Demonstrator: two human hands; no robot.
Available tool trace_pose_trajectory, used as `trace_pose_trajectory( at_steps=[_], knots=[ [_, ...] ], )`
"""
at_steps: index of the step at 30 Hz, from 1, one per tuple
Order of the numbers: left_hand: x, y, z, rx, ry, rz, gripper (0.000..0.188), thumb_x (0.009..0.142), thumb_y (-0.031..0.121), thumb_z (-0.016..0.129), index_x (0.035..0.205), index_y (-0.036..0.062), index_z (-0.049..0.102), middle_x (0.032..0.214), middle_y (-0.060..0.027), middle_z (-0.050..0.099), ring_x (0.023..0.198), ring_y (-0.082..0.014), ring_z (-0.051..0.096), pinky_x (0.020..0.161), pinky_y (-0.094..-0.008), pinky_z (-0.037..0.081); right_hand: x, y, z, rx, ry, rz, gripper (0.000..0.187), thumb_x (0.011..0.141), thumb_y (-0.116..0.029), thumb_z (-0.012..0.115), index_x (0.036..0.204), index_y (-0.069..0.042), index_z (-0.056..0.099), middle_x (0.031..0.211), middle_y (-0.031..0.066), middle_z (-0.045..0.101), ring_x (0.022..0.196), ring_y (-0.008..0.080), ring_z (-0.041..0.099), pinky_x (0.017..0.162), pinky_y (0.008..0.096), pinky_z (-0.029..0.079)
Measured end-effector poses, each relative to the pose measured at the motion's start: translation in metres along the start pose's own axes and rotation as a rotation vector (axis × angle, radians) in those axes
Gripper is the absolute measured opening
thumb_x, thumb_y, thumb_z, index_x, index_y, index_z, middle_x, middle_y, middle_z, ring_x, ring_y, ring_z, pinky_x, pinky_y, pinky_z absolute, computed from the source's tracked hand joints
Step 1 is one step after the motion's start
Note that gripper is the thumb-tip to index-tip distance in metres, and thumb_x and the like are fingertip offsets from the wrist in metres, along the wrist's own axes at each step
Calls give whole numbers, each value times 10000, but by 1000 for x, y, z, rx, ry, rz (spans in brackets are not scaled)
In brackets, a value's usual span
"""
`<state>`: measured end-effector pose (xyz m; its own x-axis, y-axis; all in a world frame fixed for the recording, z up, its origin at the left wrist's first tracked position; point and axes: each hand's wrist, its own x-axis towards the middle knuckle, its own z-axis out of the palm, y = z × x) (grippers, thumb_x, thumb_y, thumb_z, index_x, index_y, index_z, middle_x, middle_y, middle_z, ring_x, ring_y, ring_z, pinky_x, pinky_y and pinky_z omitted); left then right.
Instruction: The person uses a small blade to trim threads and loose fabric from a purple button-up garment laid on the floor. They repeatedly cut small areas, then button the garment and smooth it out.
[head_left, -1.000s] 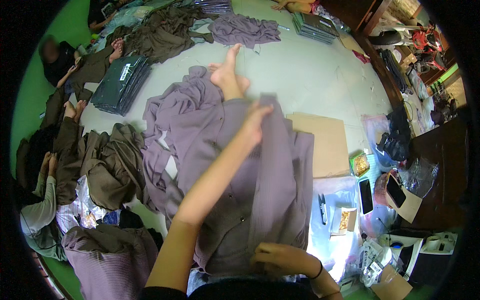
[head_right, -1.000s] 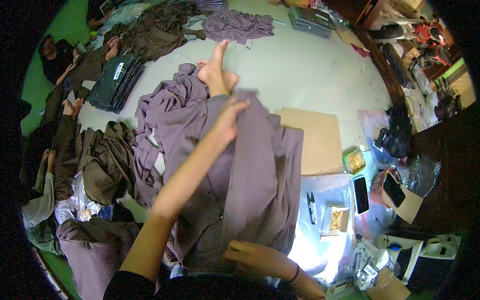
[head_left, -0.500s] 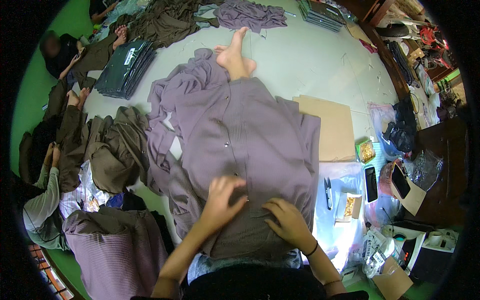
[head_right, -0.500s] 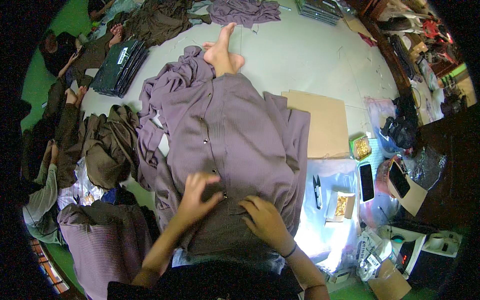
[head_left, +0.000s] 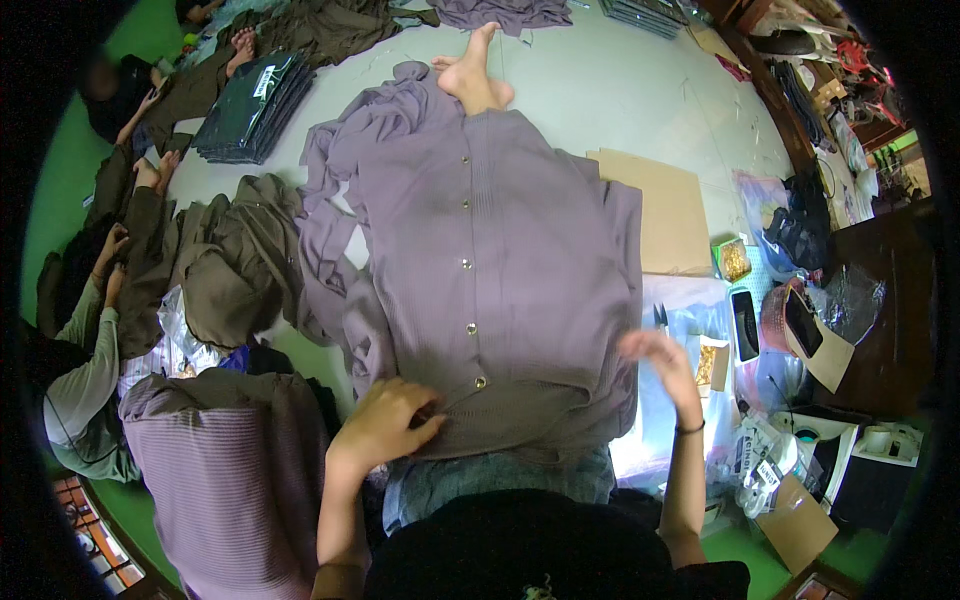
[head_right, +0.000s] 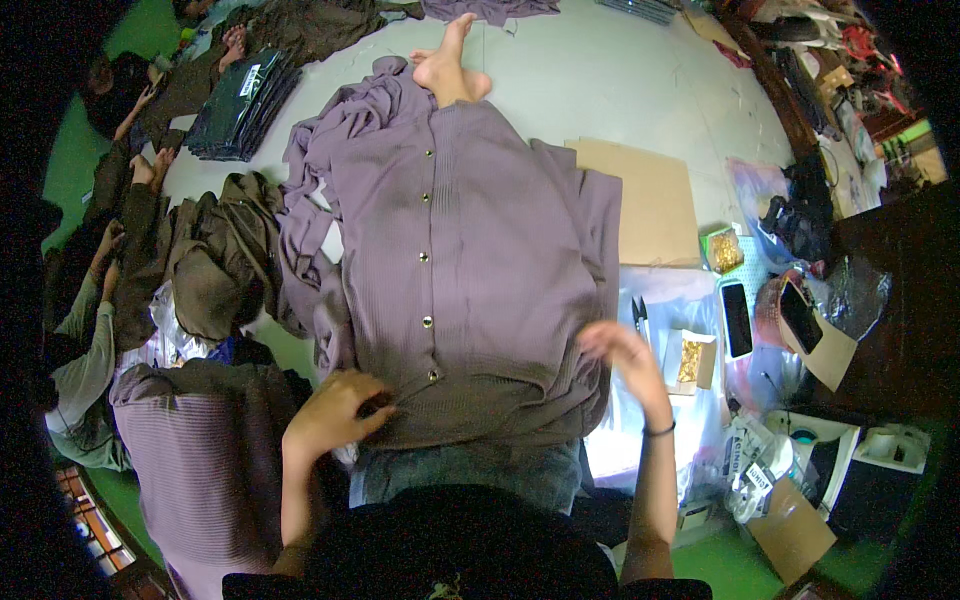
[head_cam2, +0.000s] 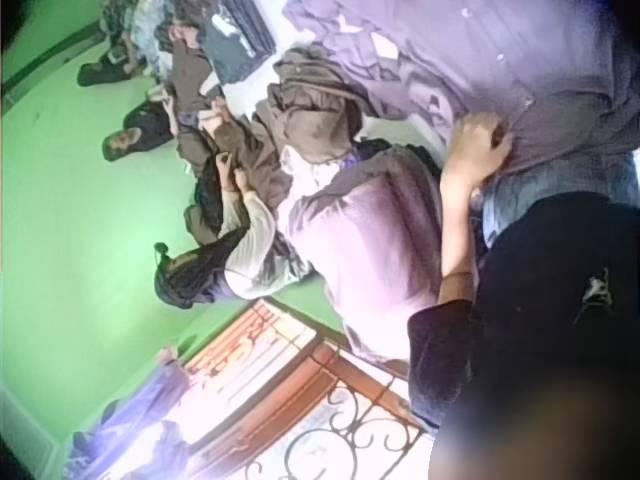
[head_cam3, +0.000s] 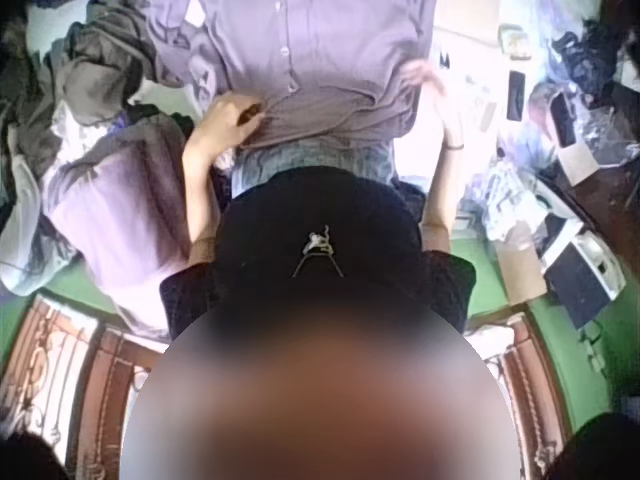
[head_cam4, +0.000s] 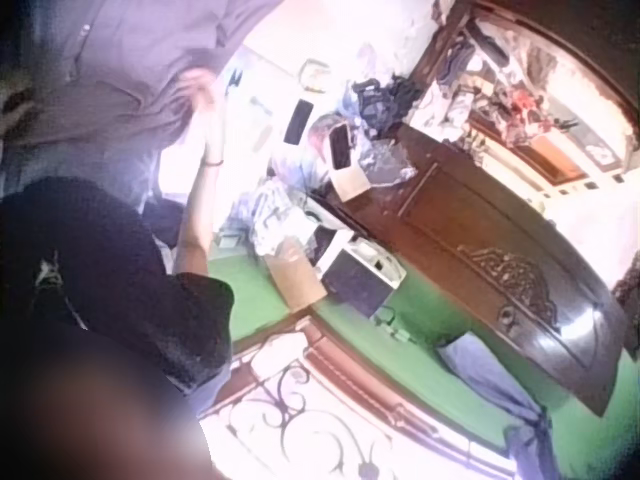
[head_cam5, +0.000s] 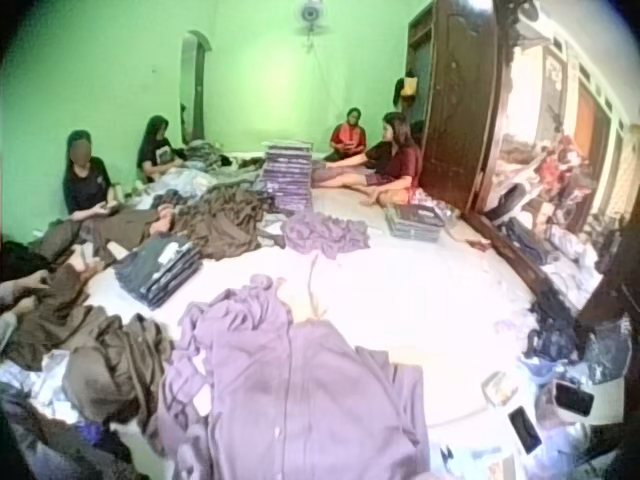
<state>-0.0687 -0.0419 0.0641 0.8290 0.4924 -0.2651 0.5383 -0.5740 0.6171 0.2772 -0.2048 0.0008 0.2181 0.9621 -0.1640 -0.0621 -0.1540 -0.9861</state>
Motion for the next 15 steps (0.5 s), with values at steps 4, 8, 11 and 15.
trace_pose_trajectory(
  at_steps=[4, 8, 11, 15],
  knots=[
    [43, 14, 21, -431, 208, -7, 257, 801, 168, 589, 983, -12, 570, 899, -136, 613, 834, -228, 592, 756, -296, 455, 10, 78, -54, -1181, 652, 82, 388, 757, -84, 566, 1127, -38, 458, 1035, 189, 512, 928, 352, 516, 792, 425, 423],
    [81, 28, 55, -442, 285, -263, 372, 765, 313, 632, 943, -5, 559, 873, -135, 609, 779, -230, 595, 688, -306, 463, 2, 121, -67, -1264, 685, 187, 548, 733, -104, 600, 1220, -52, 354, 1069, 231, 449, 966, 404, 467, 794, 445, 415],
    [95, 34, 71, -135, 372, -272, 368, 722, 336, 658, 866, 17, 545, 811, -142, 597, 770, -309, 583, 662, -370, 463, 0, 120, -73, -1207, 637, 196, 533, 722, -107, 609, 1193, -37, 369, 1038, 233, 456, 956, 402, 466, 788, 437, 418],
    [99, 33, 86, -14, 390, -283, 265, 718, 272, 657, 819, 42, 574, 801, -114, 600, 760, -286, 589, 647, -375, 465, 1, 115, -80, -1236, 443, 150, 489, 695, -96, 618, 1115, 22, 398, 993, 233, 466, 929, 401, 473, 777, 421, 423]
  ],
)
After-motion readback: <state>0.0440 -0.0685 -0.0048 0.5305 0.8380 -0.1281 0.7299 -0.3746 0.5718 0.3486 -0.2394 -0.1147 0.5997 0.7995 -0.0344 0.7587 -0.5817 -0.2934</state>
